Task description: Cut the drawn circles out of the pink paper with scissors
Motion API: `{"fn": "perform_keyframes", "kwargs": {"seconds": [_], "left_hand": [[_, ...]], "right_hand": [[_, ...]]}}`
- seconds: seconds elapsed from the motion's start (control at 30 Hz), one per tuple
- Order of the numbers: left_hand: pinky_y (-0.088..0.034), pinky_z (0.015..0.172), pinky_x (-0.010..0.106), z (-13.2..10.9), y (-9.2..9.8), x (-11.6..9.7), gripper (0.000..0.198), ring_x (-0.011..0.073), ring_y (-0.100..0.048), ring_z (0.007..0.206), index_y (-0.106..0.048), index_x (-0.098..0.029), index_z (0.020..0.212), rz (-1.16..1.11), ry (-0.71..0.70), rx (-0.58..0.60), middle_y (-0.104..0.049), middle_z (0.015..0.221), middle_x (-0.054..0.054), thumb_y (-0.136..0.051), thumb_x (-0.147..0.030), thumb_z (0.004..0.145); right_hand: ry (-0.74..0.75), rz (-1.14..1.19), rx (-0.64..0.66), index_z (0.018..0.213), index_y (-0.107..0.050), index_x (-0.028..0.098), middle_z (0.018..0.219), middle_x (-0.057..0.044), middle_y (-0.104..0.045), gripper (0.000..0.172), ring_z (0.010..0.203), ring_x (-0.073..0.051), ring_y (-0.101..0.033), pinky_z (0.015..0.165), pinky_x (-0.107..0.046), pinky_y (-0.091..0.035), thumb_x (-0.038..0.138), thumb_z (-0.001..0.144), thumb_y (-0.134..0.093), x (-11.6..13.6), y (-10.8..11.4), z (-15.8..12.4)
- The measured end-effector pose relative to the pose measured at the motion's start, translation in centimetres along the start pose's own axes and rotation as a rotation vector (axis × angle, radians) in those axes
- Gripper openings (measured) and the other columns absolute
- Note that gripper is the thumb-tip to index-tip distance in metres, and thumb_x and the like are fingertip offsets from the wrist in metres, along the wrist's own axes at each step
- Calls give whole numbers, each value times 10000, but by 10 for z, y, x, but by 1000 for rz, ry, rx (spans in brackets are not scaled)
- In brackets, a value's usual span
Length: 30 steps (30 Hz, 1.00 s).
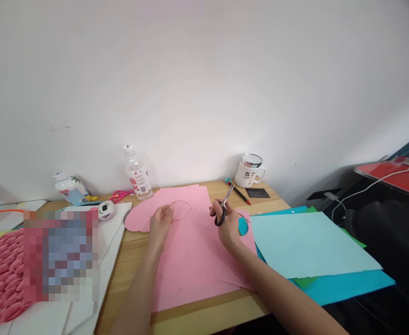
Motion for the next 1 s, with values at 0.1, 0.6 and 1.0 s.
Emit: {"fn": "perform_keyframes", "kwargs": {"seconds": [0.1,0.6,1.0], "left_hand": [[-517,752,385,-2,3,0,333,182,-629,752,-595,-134,829,-6,29,-25,-642,867,91,-651,-416,661],[-525,749,357,-14,-20,-1,267,183,-651,724,-630,-121,806,47,27,169,-674,764,82,-681,-318,635],[-474,641,254,-30,0,-34,266,128,-580,621,-589,-168,885,-2,-389,-203,-603,700,5,-574,-395,746]], "right_hand": [[1,-6,-80,739,-495,193,606,15,-478,259,568,-121,-449,518,-244,-369,417,700,-618,11,20,13],[-116,-117,276,714,-568,147,590,-6,-550,295,559,-130,-516,467,-230,-360,393,618,-697,16,13,14],[335,-370,363,641,-553,181,571,7,-527,168,541,-121,-467,501,-251,-343,310,737,-604,100,-4,10]]}}
Point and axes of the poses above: each hand's wrist, its own z-axis towards the middle knuckle, its own y-axis out of the back of the hand, x = y × z, the point moved 6 cm from there along z, towards the middle knuckle
